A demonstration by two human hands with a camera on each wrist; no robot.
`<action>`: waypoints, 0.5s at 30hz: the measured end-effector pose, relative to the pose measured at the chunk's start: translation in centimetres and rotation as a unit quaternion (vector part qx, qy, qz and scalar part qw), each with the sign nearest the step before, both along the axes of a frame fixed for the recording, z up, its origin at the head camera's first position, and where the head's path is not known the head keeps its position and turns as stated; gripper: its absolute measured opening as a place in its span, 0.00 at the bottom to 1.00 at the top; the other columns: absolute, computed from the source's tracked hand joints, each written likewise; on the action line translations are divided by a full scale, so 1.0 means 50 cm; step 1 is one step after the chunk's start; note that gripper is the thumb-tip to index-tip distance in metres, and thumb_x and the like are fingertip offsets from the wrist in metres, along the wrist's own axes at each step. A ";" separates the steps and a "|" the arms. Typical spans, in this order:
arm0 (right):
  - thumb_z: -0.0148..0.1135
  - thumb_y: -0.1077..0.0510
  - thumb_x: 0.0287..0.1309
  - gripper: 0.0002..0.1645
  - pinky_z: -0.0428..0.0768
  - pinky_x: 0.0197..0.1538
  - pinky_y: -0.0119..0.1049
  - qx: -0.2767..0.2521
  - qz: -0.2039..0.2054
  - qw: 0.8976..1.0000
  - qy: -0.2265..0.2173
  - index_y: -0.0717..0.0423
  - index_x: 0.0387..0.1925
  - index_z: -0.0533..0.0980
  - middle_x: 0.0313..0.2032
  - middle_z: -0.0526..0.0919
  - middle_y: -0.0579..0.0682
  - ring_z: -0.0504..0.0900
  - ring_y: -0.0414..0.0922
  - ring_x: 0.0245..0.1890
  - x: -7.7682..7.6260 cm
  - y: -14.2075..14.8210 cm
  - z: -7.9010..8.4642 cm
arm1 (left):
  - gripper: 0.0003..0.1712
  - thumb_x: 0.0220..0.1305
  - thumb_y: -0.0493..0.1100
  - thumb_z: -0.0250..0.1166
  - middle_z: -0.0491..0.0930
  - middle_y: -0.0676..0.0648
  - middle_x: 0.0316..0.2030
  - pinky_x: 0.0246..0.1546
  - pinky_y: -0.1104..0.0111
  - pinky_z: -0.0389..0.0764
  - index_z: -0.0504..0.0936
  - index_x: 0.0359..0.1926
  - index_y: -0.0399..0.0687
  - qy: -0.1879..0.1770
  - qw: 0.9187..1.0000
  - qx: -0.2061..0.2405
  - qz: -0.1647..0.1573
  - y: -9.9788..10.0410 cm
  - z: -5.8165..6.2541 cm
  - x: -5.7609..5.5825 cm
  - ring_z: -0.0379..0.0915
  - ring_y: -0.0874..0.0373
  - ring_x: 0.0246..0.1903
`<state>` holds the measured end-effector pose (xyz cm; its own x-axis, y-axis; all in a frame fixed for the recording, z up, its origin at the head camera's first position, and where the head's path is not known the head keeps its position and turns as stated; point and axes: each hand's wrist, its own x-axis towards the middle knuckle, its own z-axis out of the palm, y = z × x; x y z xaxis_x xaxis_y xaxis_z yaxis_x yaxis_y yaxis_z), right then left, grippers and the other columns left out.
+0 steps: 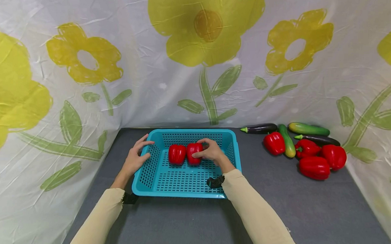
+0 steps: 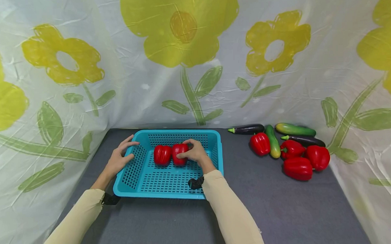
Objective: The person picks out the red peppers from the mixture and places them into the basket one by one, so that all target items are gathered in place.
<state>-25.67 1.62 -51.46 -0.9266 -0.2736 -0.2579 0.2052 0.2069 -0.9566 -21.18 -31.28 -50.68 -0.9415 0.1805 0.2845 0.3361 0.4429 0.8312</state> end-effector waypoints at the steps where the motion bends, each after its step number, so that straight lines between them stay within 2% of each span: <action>1: 0.77 0.63 0.53 0.34 0.82 0.47 0.47 0.000 -0.001 1.000 0.000 0.58 0.61 0.74 0.52 0.77 0.62 0.78 0.57 0.50 0.000 0.000 0.000 | 0.24 0.63 0.22 0.57 0.53 0.34 0.76 0.58 0.37 0.62 0.77 0.61 0.28 0.002 1.000 -0.001 0.000 -0.003 -0.007 -0.003 0.47 0.33 0.73; 7: 0.78 0.60 0.53 0.37 0.82 0.48 0.48 0.014 0.006 1.000 -0.009 0.57 0.64 0.73 0.54 0.77 0.60 0.78 0.55 0.51 -0.002 0.000 0.002 | 0.25 0.64 0.24 0.58 0.53 0.39 0.77 0.59 0.38 0.62 0.78 0.62 0.32 0.005 1.000 0.001 -0.005 -0.011 -0.020 -0.011 0.47 0.37 0.74; 15: 0.76 0.57 0.56 0.45 0.75 0.58 0.59 0.010 0.053 0.998 -0.034 0.57 0.72 0.66 0.65 0.68 0.65 0.69 0.59 0.63 -0.004 0.028 0.033 | 0.24 0.64 0.24 0.58 0.53 0.40 0.77 0.59 0.37 0.61 0.78 0.62 0.34 0.001 1.000 -0.004 -0.001 -0.008 -0.016 -0.007 0.47 0.37 0.74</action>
